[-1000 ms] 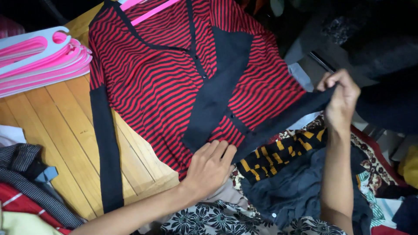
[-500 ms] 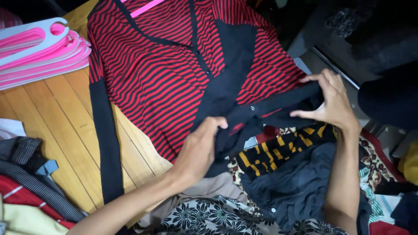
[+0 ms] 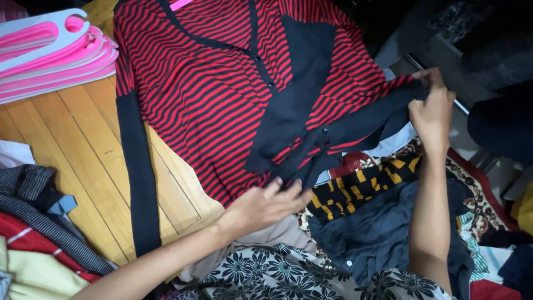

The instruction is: The person buttons a red and black striped top and places it on a pink hanger. They then pick up a purple and grey cardigan, button it, and place it on a white hanger.

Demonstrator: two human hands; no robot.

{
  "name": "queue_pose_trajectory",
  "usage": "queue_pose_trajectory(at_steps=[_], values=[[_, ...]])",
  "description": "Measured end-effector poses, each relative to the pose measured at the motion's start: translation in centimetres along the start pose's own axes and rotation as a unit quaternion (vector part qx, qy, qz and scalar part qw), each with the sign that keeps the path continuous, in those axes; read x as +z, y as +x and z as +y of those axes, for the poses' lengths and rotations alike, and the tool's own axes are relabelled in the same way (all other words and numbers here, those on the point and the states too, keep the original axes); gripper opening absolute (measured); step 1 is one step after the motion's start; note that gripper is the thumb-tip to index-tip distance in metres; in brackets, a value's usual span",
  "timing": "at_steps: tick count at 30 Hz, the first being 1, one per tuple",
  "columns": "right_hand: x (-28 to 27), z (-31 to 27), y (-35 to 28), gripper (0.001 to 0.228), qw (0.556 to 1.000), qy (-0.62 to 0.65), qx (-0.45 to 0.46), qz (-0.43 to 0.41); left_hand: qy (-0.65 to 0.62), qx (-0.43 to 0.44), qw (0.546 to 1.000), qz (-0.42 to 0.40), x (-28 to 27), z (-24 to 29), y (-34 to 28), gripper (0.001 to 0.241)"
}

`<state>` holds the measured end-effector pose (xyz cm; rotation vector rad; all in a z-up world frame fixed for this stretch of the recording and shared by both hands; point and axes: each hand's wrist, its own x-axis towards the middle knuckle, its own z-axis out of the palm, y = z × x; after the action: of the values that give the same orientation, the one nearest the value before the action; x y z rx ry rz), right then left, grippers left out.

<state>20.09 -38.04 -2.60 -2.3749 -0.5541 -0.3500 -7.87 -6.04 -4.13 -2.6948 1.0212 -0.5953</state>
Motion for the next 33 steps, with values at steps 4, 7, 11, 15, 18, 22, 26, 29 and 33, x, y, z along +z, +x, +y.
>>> queue_pose_trajectory(at_steps=[4, 7, 11, 15, 18, 22, 26, 29, 33], values=[[0.4, 1.7, -1.0, 0.028, 0.998, -0.026, -0.006, 0.05, 0.111, 0.068, 0.991, 0.005, -1.9, -0.5, 0.6, 0.043], [0.1, 2.7, -1.7, 0.038, 0.999, 0.001, 0.014, 0.036, 0.005, 0.048, 0.999, -0.024, -1.9, -0.4, 0.0, 0.04], [-1.2, 2.0, -2.6, 0.024, 0.994, 0.024, 0.057, -0.085, -0.001, 0.082, 0.995, -0.063, -2.2, -0.5, -0.6, 0.025], [-2.3, 1.6, -2.9, 0.035, 0.967, 0.127, 0.085, -0.203, -0.141, 0.039, 0.989, 0.011, -3.3, -1.1, -0.1, 0.008], [-1.6, 5.2, -3.8, 0.008, 0.975, 0.162, 0.046, -0.145, -0.373, -0.007, 0.926, 0.063, -6.0, -2.4, 1.0, 0.01], [1.1, 12.2, -4.1, 0.023, 0.917, 0.295, 0.268, 0.028, -0.5, -0.119, 0.857, 0.03, -4.9, -2.4, -1.2, 0.015], [0.9, 11.7, -4.4, 0.021, 0.94, 0.242, 0.239, 0.015, -0.61, -0.174, 0.772, 0.043, -6.3, -3.8, -0.7, 0.026], [0.8, 10.9, -4.5, 0.02, 0.957, 0.196, 0.213, 0.0, -0.602, -0.112, 0.79, 0.011, -6.7, -3.9, 0.3, 0.029], [0.9, 9.5, -4.3, 0.02, 0.977, 0.125, 0.172, -0.022, -0.531, -0.019, 0.838, -0.125, -5.0, -1.9, 0.3, 0.017]])
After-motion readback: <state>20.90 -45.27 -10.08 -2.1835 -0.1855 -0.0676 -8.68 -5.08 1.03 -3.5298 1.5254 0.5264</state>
